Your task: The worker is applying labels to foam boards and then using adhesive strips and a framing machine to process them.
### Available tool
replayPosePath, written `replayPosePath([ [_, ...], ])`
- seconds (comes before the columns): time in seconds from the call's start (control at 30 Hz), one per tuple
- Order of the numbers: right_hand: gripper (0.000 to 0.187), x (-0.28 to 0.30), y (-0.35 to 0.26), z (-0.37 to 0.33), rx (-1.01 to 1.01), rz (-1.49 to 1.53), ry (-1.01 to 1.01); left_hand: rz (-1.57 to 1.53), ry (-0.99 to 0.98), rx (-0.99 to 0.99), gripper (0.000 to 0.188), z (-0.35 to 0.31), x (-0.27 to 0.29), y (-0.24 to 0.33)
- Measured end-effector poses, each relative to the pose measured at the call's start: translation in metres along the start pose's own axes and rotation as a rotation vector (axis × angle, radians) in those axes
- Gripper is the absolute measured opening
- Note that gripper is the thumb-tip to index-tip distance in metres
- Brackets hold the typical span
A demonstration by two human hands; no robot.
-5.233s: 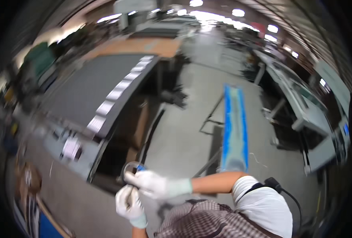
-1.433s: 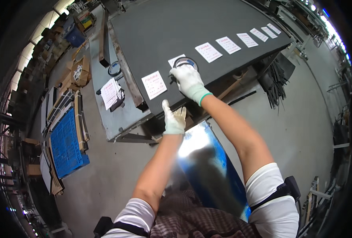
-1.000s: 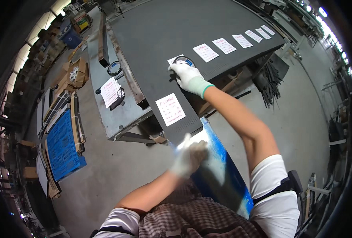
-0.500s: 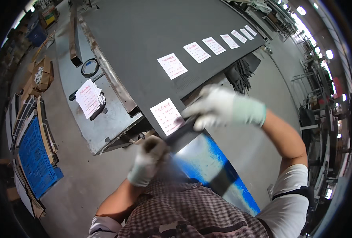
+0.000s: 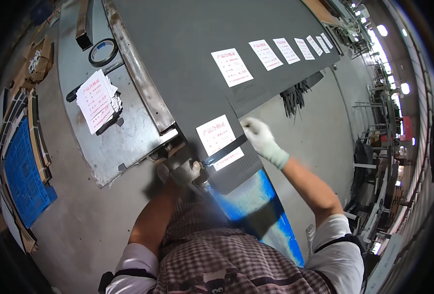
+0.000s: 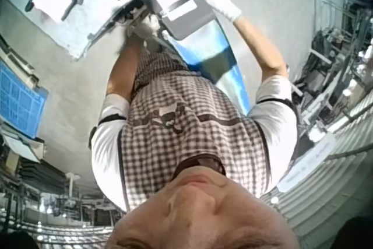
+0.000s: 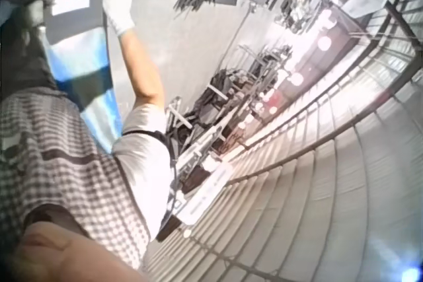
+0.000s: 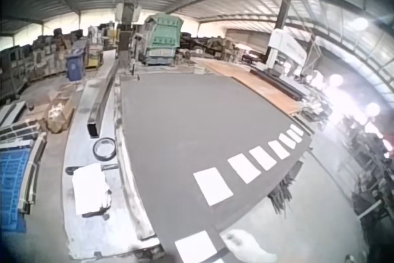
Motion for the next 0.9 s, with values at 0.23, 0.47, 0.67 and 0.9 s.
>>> replayPosePath([
  [0.23,0.043,-0.060,-0.145,-0.063,0.449,-0.601,0.243,-0.605,-0.212,0.357,0.028,-0.043,0.028,0.020],
  [0.47,0.082,-0.049,-0.137,-0.063,0.510,-0.433,0.012,-0.442,-0.265,0.069,0.013,-0.025,0.084,0.256],
  [0.67,0.044,-0.004,-0.180,-0.063,0.205,-0.597,-0.338,0.219,0.152,-0.325,0.042,-0.002,0.075,0.287],
  [0.9,0.022,0.002,-0.035,-0.001,-0.220,-1.111,-0.185,0.372,0.118,-0.416,0.069,-0.004,0.056,0.282],
])
Point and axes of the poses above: each hand's wrist, its own z-axis towards the middle knuckle, its own x-axis out of the back of the hand, y = z × x, the point moved 10 cm from there along z, towards the middle knuckle, and after that the axes turned 12 degrees about -y, right-handed, at the moved point
